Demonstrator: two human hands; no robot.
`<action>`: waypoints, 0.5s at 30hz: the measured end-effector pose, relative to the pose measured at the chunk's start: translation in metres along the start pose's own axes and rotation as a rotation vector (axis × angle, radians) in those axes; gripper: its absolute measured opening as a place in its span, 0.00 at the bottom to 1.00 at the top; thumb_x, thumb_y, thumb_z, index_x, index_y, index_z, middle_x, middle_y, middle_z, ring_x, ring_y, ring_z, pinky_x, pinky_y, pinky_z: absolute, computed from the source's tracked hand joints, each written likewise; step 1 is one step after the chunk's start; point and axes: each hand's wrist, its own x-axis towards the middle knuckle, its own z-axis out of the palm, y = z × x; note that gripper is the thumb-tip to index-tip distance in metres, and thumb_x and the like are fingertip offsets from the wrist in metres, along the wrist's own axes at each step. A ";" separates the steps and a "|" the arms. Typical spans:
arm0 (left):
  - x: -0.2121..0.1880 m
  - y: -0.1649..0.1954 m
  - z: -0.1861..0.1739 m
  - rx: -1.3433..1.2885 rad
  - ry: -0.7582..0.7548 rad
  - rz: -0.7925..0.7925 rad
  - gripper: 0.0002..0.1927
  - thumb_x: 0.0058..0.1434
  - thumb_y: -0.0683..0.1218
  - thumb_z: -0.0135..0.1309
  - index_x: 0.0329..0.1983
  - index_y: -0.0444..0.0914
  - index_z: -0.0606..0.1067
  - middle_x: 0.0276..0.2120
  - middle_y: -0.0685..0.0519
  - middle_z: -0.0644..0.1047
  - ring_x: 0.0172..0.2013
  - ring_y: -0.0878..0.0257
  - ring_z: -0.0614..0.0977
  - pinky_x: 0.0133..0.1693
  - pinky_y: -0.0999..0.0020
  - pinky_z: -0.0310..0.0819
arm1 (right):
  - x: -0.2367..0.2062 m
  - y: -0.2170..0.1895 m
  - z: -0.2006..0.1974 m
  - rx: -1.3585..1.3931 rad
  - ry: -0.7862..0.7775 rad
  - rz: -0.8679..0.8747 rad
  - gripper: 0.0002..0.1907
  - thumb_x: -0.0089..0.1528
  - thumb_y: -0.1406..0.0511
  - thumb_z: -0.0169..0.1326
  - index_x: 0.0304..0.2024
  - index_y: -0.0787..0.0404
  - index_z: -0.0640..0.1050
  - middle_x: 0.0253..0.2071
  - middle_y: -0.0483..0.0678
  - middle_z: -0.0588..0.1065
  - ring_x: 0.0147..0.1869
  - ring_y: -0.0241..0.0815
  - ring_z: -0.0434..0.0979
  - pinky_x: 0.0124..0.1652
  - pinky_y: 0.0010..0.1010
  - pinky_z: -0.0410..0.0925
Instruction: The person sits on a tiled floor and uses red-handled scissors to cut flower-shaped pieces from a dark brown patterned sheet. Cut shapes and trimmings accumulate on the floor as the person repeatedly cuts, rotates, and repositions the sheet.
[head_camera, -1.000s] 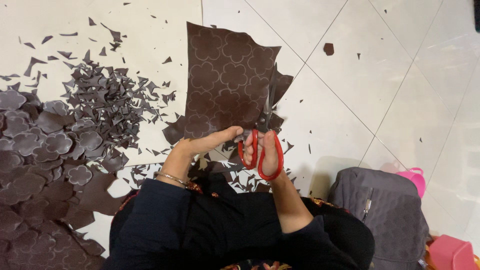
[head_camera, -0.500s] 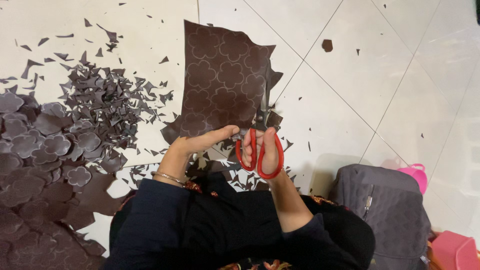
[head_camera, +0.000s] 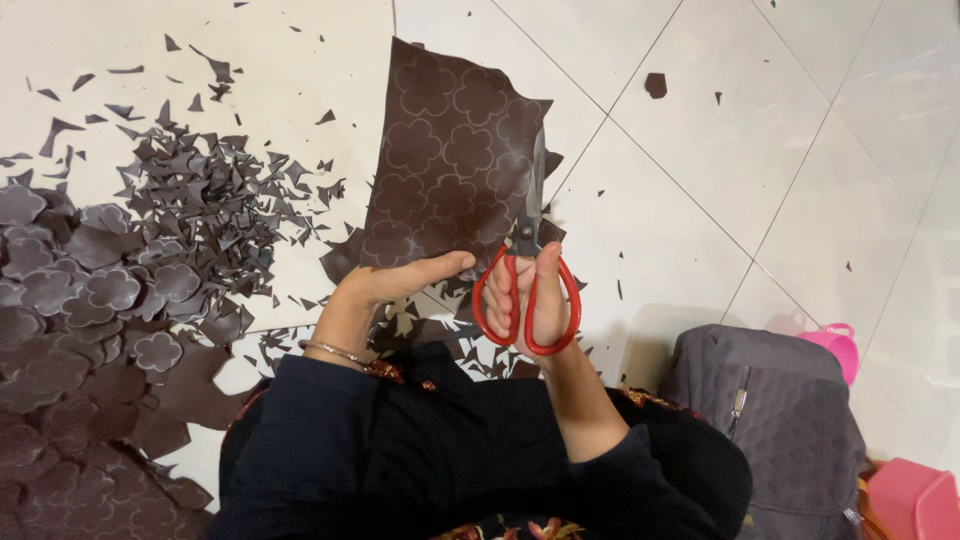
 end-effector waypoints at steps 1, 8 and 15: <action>-0.001 0.000 0.000 0.008 0.041 0.001 0.33 0.67 0.61 0.44 0.66 0.35 0.70 0.68 0.49 0.70 0.68 0.60 0.69 0.66 0.67 0.61 | 0.001 0.000 -0.002 0.007 0.000 0.007 0.40 0.65 0.31 0.27 0.27 0.58 0.66 0.20 0.42 0.63 0.18 0.32 0.60 0.18 0.22 0.59; -0.002 0.009 0.003 0.046 -0.036 0.005 0.33 0.69 0.64 0.41 0.69 0.39 0.64 0.72 0.55 0.62 0.72 0.63 0.61 0.69 0.68 0.52 | 0.003 -0.004 -0.007 0.057 0.062 -0.007 0.39 0.67 0.32 0.29 0.29 0.57 0.66 0.20 0.40 0.61 0.18 0.29 0.57 0.17 0.20 0.55; -0.003 0.027 -0.016 -0.342 0.706 0.084 0.34 0.59 0.61 0.59 0.58 0.31 0.75 0.59 0.40 0.73 0.60 0.51 0.71 0.62 0.56 0.60 | 0.009 -0.016 0.002 -0.048 0.377 -0.055 0.37 0.65 0.33 0.30 0.28 0.56 0.65 0.19 0.41 0.61 0.19 0.33 0.59 0.20 0.26 0.58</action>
